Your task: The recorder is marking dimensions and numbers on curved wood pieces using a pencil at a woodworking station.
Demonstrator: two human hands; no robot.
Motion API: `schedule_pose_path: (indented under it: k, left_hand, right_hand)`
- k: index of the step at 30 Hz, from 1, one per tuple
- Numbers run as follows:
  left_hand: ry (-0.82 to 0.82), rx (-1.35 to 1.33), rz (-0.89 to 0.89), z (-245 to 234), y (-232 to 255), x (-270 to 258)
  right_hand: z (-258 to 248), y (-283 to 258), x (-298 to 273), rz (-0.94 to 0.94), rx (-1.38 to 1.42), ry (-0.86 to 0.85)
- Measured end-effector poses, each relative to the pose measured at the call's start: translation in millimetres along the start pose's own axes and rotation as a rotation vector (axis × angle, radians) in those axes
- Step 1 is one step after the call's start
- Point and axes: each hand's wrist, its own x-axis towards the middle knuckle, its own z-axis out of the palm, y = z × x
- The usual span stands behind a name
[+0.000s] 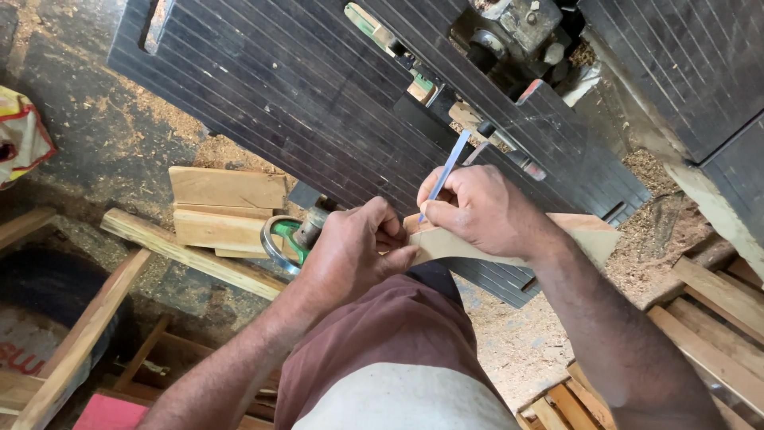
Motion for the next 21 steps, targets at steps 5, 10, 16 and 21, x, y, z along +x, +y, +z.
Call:
schedule_pose_path:
  k: [5, 10, 16, 21]
  left_hand:
    - [-0.003, -0.018, 0.012, 0.5, -3.5, -0.3]
    - [-0.014, -0.028, 0.034, 1.2, -4.8, -0.3]
    - [-0.006, -0.047, 0.027, 0.3, -3.2, -0.6]
    - [-0.007, -0.026, 0.013, 0.5, -2.4, -0.5]
  right_hand:
    - [-1.7, 10.4, 1.9, -0.031, 0.128, -0.046]
    - [-3.0, 6.7, 1.3, -0.027, 0.098, -0.062]
    - [-0.3, 5.2, 0.6, -0.073, 0.06, -0.042]
    - [-10.3, -19.6, -18.6, 0.248, -0.143, 0.055]
